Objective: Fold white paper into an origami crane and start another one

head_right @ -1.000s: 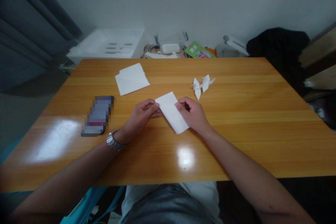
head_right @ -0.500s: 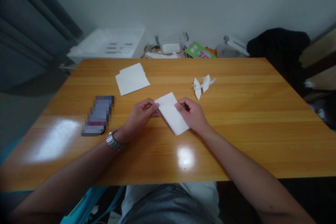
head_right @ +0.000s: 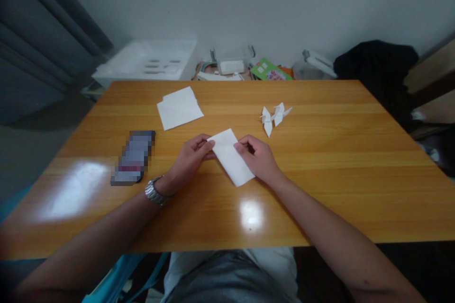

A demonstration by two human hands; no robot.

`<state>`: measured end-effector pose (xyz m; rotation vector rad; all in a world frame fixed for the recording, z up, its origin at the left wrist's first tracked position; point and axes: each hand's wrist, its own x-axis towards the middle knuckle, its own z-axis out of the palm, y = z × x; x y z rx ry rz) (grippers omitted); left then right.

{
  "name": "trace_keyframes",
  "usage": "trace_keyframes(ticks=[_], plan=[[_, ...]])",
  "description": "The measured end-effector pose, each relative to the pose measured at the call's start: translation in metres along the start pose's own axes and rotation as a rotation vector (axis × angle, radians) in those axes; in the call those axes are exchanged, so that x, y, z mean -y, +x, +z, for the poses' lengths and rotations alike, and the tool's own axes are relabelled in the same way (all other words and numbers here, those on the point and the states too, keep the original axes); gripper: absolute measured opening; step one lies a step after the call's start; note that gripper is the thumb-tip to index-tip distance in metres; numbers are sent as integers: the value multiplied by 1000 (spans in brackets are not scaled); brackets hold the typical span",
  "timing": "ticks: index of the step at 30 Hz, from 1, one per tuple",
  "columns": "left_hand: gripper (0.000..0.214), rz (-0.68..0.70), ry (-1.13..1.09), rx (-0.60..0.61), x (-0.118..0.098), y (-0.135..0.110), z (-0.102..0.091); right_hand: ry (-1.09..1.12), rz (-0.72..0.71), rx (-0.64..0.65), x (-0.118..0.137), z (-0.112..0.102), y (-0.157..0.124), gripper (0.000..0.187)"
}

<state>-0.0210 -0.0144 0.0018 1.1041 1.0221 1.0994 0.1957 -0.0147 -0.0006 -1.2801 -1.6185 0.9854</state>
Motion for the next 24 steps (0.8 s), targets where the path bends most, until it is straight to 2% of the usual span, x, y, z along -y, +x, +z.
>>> trace_keyframes(ticks=[7,16,24], plan=[[31,169,279,-13,-4,0,-2,-31,-14,158,4,3,-4,27],[25,205,359,-7,-7,-1,-3,19,14,293,7,2,-5,31],[23,185,404,71,-6,-3,1,5,1,283,10,5,-6,35]])
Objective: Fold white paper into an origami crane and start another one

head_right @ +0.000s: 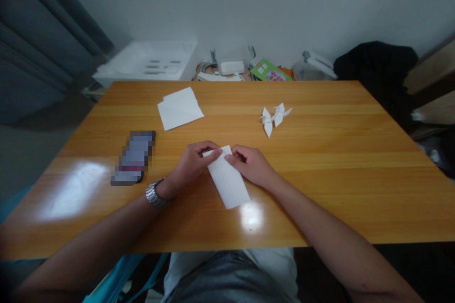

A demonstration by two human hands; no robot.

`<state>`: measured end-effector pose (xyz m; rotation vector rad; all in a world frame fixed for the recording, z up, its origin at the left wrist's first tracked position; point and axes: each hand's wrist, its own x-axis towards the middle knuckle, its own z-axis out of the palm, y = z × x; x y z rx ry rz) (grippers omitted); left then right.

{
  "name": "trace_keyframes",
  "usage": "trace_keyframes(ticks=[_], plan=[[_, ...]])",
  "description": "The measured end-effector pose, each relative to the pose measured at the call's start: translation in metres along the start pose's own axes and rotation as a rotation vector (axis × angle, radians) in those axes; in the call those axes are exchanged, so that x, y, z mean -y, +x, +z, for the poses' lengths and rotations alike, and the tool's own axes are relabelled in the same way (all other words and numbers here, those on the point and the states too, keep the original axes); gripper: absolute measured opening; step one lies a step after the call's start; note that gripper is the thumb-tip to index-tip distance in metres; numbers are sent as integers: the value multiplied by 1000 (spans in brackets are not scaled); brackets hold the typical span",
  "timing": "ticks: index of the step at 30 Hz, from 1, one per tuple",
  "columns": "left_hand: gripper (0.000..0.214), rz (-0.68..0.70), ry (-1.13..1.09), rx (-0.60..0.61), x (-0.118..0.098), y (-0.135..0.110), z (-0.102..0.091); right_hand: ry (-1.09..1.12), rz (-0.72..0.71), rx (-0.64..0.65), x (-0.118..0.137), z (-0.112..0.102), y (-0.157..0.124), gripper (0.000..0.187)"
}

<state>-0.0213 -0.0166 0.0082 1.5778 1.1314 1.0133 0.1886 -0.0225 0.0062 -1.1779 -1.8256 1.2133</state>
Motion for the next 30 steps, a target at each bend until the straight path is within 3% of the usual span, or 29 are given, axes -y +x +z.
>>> trace_keyframes(ticks=[11,30], plan=[[38,-210,-357,22,2,-3,4,4,-1,-268,-4,-5,4,40],[37,-220,-306,-30,9,-1,2,-6,-8,-292,-7,-5,4,37]])
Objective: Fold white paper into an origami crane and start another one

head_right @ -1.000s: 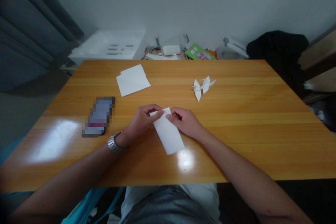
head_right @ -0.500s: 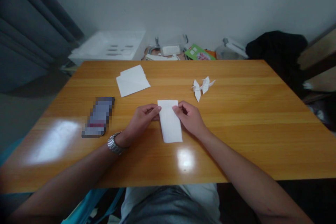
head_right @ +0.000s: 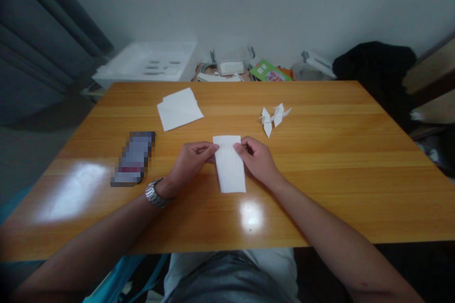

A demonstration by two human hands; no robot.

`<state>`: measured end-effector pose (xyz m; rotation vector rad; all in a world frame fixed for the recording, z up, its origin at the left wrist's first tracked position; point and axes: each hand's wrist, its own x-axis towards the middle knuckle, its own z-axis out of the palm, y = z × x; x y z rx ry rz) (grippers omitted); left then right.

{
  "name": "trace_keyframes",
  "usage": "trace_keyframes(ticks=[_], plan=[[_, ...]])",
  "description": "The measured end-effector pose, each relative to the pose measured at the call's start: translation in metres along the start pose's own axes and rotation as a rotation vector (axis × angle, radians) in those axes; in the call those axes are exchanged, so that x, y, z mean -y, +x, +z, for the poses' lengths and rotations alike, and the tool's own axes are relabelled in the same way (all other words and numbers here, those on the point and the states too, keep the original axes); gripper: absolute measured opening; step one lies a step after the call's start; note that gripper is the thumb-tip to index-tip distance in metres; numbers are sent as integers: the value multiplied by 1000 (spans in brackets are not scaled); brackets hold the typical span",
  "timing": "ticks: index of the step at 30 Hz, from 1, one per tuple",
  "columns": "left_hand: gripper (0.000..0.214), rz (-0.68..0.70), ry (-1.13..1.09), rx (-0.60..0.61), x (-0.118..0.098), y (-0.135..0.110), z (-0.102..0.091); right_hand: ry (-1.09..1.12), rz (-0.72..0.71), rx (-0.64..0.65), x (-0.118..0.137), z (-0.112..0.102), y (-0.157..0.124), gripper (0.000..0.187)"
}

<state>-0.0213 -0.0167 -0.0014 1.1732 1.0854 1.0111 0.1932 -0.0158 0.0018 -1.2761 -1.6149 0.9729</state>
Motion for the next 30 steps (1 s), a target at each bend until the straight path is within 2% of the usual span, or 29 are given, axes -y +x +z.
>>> trace_keyframes(ticks=[13,20,30], plan=[[34,77,119,-93,-4,1,-2,105,77,88,4,-2,2,39],[34,49,80,-108,-6,1,-2,66,79,147,0,-2,0,40],[42,-23,-30,29,-5,-3,-1,-24,54,39,0,-5,2,44]])
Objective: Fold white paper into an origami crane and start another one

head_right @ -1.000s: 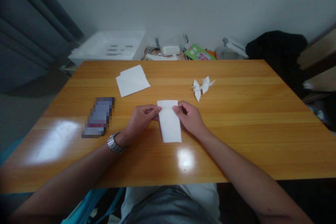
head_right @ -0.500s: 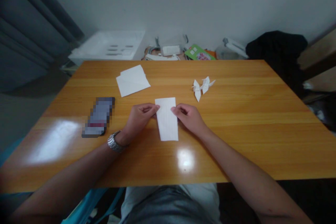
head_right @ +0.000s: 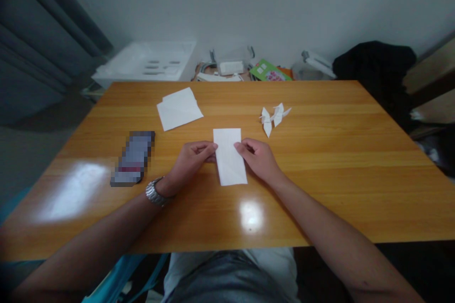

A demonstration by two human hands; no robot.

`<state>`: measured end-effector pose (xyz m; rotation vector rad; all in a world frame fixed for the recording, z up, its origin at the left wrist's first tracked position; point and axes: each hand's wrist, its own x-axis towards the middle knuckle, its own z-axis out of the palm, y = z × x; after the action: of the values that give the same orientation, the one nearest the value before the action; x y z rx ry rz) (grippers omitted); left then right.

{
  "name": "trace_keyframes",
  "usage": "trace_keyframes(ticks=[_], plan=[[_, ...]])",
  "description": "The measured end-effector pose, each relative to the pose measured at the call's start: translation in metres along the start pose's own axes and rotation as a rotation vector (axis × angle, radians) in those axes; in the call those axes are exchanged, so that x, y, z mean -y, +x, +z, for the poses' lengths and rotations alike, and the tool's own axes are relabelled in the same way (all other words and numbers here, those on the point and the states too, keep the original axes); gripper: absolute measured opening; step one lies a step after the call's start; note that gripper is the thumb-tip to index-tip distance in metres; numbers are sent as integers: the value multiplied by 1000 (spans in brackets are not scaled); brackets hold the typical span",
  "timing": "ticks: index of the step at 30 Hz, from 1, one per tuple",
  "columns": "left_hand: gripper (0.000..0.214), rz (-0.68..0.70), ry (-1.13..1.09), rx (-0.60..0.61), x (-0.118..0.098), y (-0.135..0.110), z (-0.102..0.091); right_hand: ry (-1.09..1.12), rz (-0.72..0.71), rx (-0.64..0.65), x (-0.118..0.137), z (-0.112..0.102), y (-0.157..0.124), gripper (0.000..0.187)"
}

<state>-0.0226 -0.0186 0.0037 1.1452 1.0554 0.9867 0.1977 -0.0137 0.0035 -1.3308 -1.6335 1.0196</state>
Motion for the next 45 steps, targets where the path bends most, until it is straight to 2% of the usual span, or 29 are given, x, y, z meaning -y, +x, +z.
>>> trace_keyframes(ticks=[18,27,31,39,45], plan=[[40,-14,60,2,1,4,-2,-17,-11,-18,1,0,0,44],[38,-53,20,70,4,3,-3,-35,-34,-49,1,-2,1,44],[37,-95,-4,70,4,3,-1,-50,-31,-58,0,-3,1,45],[35,-94,48,47,3,4,-3,-45,-31,-61,1,-2,1,48],[38,-91,15,141,8,4,-5,-49,-57,-86,1,-3,2,47]])
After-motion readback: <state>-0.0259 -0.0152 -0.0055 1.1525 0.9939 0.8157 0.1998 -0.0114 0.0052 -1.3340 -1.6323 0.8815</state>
